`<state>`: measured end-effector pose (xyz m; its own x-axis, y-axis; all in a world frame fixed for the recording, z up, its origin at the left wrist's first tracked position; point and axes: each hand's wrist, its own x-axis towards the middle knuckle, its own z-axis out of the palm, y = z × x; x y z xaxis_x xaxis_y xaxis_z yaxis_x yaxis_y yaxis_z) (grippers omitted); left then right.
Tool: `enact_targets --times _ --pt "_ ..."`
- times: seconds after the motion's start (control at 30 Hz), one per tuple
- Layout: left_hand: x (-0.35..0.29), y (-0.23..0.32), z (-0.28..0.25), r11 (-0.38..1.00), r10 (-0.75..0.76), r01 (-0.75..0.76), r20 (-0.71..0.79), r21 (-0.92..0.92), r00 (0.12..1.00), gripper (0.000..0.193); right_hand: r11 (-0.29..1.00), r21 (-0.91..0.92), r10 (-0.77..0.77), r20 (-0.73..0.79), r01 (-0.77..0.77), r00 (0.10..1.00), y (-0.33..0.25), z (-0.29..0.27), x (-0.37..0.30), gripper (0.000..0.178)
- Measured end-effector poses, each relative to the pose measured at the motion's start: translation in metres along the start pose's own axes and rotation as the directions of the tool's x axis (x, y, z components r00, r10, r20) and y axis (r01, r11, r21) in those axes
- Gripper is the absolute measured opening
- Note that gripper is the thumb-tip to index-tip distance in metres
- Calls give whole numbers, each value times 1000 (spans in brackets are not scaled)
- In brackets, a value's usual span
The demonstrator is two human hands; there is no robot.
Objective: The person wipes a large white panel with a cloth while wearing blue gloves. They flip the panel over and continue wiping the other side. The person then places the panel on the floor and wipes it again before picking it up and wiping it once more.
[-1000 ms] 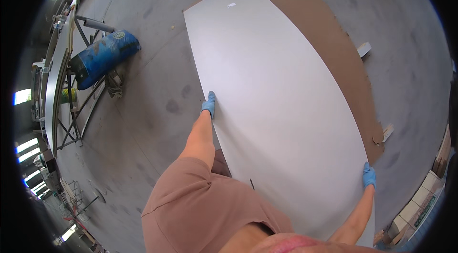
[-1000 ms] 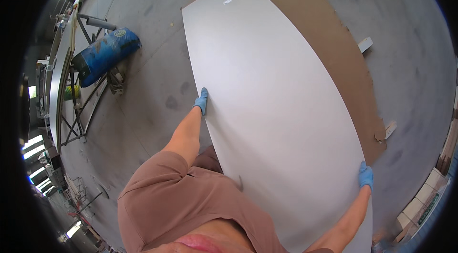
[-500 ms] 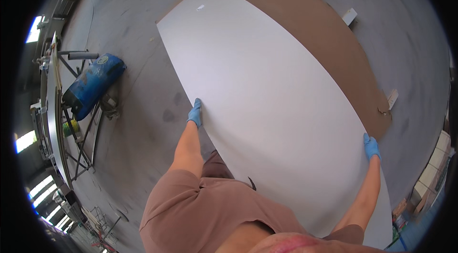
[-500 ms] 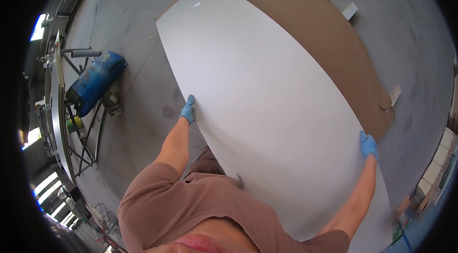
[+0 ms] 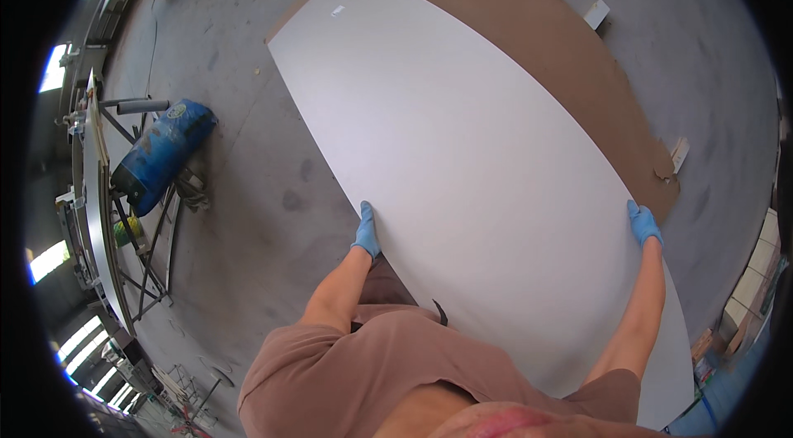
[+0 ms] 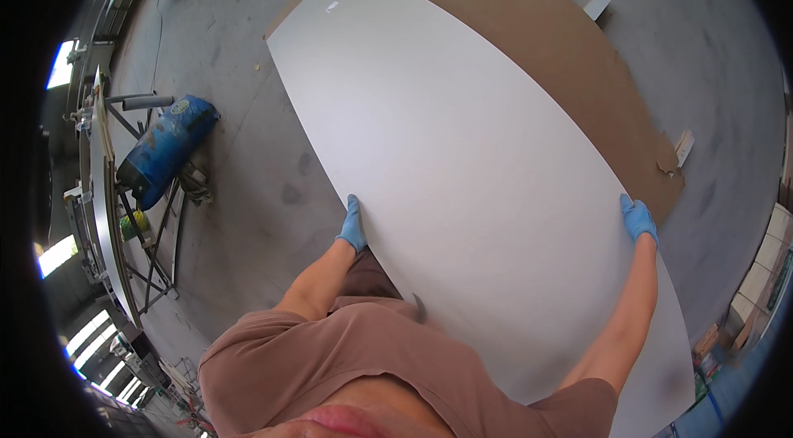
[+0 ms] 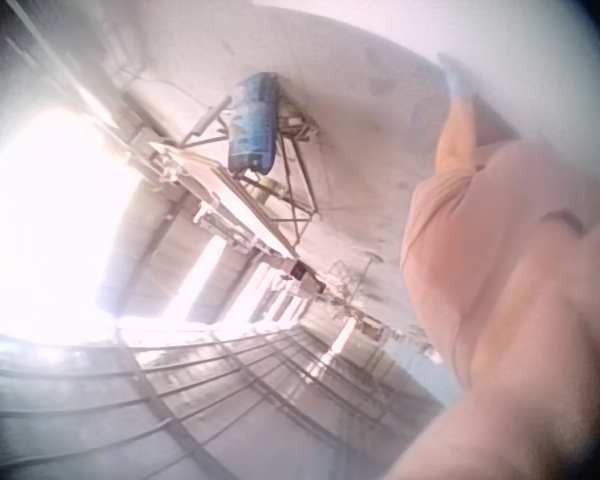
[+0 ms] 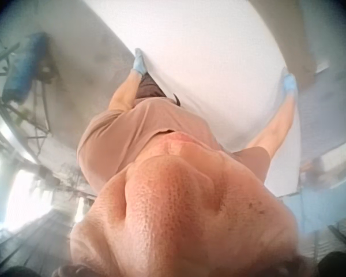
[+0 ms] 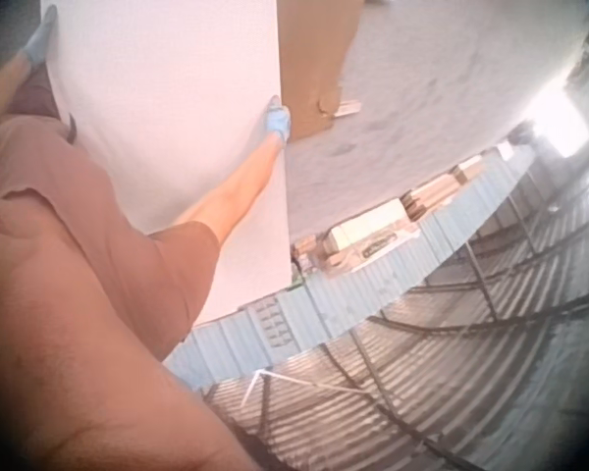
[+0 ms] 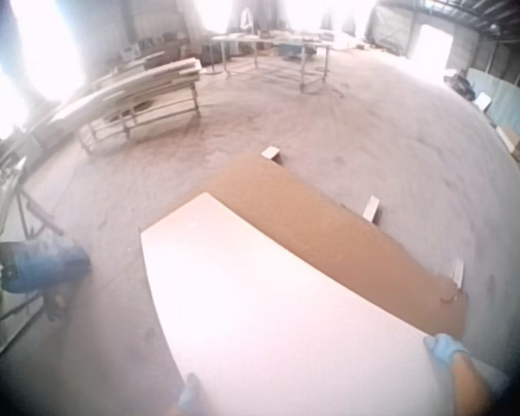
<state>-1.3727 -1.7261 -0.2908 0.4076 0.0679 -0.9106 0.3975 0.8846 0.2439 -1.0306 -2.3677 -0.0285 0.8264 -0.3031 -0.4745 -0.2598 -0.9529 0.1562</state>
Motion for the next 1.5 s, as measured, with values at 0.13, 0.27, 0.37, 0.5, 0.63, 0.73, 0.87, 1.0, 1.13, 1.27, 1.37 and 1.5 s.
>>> enact_targets --times 0.13,0.27,0.37,0.5,0.63,0.73,0.87,1.0,1.13,1.27,1.37,1.5 --pt "20 -1 42 987 33 -6 -167 162 985 100 1000 -11 23 85 -22 996 5 -20 37 76" --pt "31 -19 68 982 78 -38 -213 186 974 103 1000 15 21 72 -22 997 9 -45 53 75" --pt "32 -34 102 976 113 -89 -111 199 987 103 997 19 70 78 -72 994 13 -72 62 74" --pt "29 -39 154 967 114 -82 -122 242 986 101 990 45 127 82 -131 989 15 -109 82 71" --pt "13 -36 189 947 177 -114 -193 300 965 102 990 33 137 13 -138 990 20 -138 99 68" --pt "17 -40 222 937 216 -167 -134 306 967 102 987 81 135 12 -135 991 28 -166 125 75" --pt "47 -57 258 962 218 -192 -118 195 969 102 992 18 124 30 -125 992 15 -186 190 74" --pt "123 -50 332 970 225 -208 -134 129 965 103 995 2 104 56 -104 993 -33 -197 306 72" --pt "140 -71 355 990 142 -138 -238 32 961 105 988 -65 142 32 -140 989 -32 -169 353 74" --pt "153 -84 352 991 131 -125 -251 39 959 104 992 71 107 -9 -106 994 -24 -137 372 79" --pt "169 -88 360 994 106 -100 -268 34 958 104 990 84 114 -37 -111 993 -30 -122 385 84" --pt "183 -93 360 988 126 -97 -260 123 957 106 996 77 71 -259 -53 963 -51 -101 387 87"
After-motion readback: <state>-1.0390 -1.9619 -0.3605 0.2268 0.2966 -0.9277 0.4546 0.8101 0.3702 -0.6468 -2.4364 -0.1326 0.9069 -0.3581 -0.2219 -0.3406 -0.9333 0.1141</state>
